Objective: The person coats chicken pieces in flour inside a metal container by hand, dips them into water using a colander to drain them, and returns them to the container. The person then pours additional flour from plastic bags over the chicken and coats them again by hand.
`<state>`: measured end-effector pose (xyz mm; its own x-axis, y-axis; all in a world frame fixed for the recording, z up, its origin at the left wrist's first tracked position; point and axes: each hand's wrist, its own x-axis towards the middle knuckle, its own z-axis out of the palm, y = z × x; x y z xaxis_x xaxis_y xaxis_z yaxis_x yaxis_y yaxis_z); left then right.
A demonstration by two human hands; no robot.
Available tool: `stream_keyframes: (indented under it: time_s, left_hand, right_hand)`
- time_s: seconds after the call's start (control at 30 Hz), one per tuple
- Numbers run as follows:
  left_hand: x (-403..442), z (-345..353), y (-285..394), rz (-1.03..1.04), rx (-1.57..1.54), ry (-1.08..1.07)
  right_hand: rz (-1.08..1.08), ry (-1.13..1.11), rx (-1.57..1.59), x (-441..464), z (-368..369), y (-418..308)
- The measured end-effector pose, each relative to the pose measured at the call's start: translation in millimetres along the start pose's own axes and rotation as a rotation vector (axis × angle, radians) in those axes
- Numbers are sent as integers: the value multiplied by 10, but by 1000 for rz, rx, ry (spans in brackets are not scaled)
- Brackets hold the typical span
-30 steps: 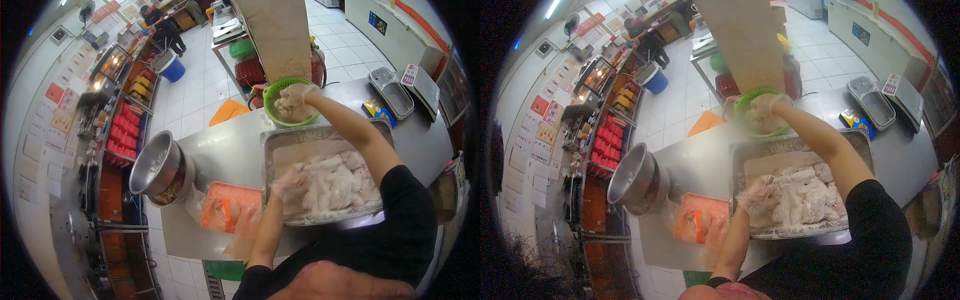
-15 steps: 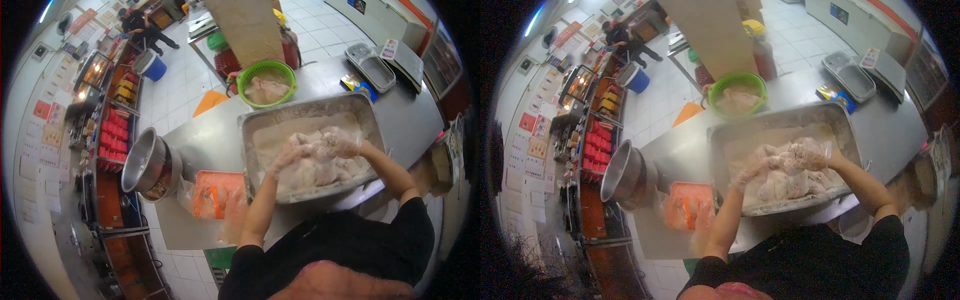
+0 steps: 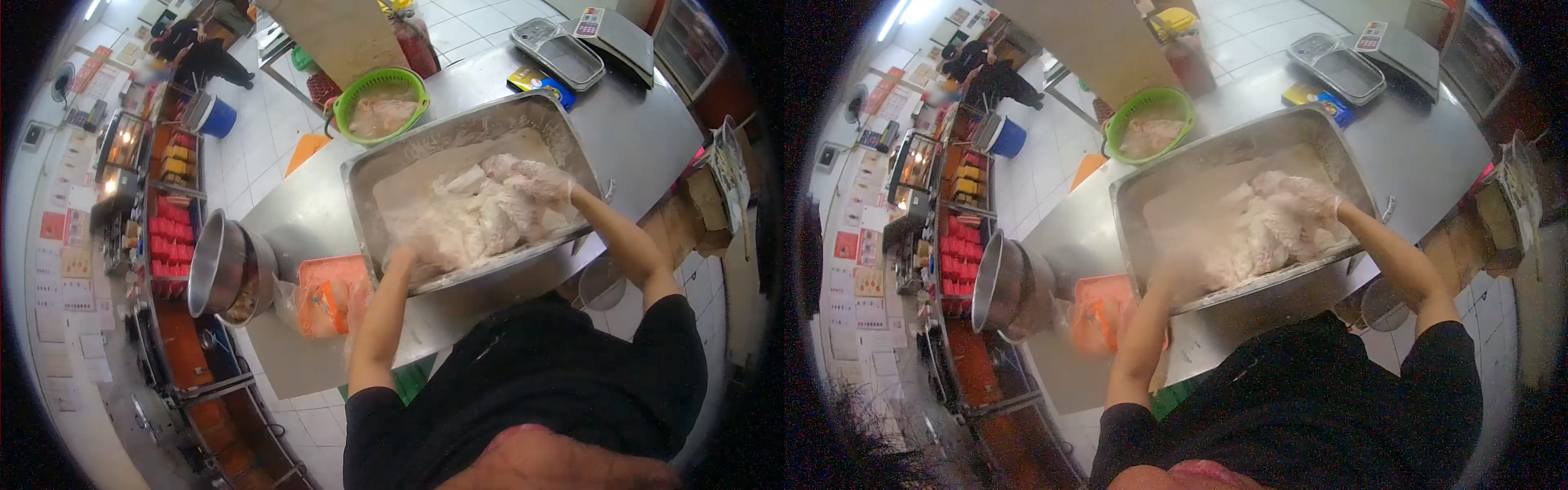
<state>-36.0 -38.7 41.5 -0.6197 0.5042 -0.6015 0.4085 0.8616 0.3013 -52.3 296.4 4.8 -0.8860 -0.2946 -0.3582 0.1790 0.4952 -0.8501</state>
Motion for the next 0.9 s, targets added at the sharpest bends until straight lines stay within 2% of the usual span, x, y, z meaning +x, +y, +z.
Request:
stream_keyframes:
  time_s: [0.03,0.1,0.13,0.2,0.27,0.3,0.37,0.4,0.47,0.6,0.63,0.7,0.77,0.9]
  left_hand:
    - [219,251,-257,-3,22,-74]
    - [331,353,-366,-8,47,-147]
    - [311,293,-334,-63,-28,-227]
    - [473,450,-531,-119,-98,-293]
    - [361,299,-371,-158,-252,-304]
    - [273,196,-248,-159,-372,-286]
    - [147,39,-82,-115,-605,-203]
    - [118,61,-64,-46,-702,-136]
    - [59,65,-9,100,-893,-2]
    - [10,-67,126,248,-1297,235]
    - [82,-38,75,254,-1347,237]
    - [216,33,16,266,-1397,239]
    - [248,40,57,492,-1519,338]
    - [-5,-286,396,341,-1660,419]
  right_hand:
    - [-179,-21,-35,-144,40,-293]
    - [-359,-42,-71,-281,123,-410]
    - [-372,-6,-275,-274,176,-330]
    - [-392,40,-484,-282,215,-325]
    - [-355,151,-435,-311,241,-406]
    - [-358,153,-435,-309,224,-439]
    - [-219,59,68,-284,162,-494]
    - [-218,60,71,-261,136,-519]
    - [-167,-23,-340,-208,91,-568]
    - [-311,-35,-534,-15,122,-17]
    - [-228,-33,-269,2,129,-15]
    - [-144,-27,-8,-26,94,-94]
    - [-15,-101,136,-122,62,-344]
    - [-59,-109,117,-146,220,-658]
